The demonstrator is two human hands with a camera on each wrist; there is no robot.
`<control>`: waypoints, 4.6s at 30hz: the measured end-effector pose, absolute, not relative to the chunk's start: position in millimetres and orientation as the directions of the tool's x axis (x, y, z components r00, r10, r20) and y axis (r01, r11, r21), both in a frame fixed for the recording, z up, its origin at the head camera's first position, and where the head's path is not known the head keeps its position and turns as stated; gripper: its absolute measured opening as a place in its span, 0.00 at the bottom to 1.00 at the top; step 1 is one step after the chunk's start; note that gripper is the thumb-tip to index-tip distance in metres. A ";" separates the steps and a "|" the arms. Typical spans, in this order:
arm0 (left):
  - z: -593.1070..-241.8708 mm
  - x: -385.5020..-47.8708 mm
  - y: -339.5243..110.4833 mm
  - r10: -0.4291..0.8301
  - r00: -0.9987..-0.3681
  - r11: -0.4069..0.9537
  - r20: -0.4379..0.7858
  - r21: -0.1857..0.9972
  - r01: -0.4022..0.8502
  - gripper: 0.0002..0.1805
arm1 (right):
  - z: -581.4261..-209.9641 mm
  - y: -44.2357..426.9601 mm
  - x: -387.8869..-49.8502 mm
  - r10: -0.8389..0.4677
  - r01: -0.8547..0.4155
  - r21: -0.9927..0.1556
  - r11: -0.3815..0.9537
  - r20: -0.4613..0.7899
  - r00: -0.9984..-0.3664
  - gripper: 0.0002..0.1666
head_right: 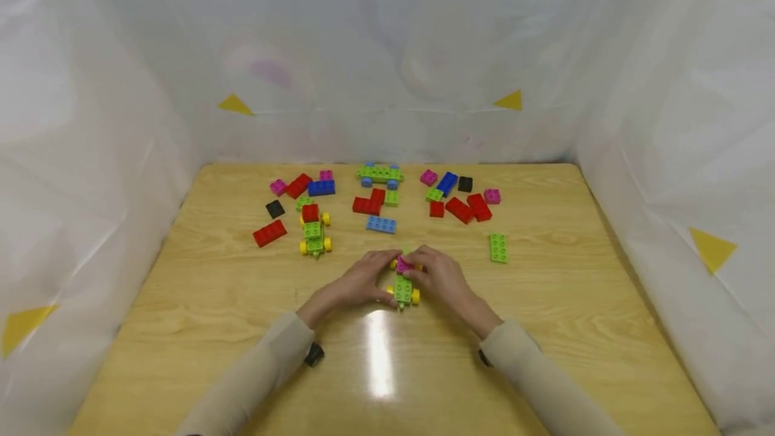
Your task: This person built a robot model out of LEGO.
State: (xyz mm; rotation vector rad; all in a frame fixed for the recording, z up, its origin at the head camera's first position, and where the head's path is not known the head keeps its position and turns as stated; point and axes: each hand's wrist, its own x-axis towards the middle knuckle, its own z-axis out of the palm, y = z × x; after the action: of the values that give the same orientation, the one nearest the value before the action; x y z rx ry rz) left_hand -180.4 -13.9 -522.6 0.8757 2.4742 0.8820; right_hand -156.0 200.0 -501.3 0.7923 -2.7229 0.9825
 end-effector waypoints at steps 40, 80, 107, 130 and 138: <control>-525.1 -180.9 -14.2 0.664 -0.731 0.615 -0.157 0.671 0.414 0.58 | -519.1 372.0 -167.8 -0.220 -0.198 -0.522 0.829 0.020 -0.975 0.39; -524.0 -178.8 -14.0 0.662 -0.735 0.620 -0.146 0.658 0.427 0.57 | -498.5 274.3 -150.3 -0.321 -0.354 -0.618 0.702 0.169 -0.932 0.32; -520.2 -177.0 -13.8 0.659 -0.741 0.616 -0.130 0.657 0.434 0.56 | -492.2 216.5 -141.0 -0.520 -0.506 -0.603 0.617 0.171 -0.837 0.39; -523.6 -178.5 -12.9 0.662 -0.737 0.608 -0.136 0.673 0.421 0.56 | -479.9 208.5 -148.9 -0.507 -0.456 -0.571 0.683 0.079 -0.858 0.36; -522.6 -177.8 -14.4 0.659 -0.741 0.611 -0.130 0.667 0.426 0.56 | -473.2 204.6 -152.7 -0.506 -0.419 -0.583 0.697 0.016 -0.863 0.37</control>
State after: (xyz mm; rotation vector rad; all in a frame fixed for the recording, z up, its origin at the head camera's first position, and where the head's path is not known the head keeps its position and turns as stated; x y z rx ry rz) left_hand -177.8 -14.4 -522.6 0.8704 2.4757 0.8879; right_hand -152.7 204.6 -473.2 0.8299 -3.0266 0.9798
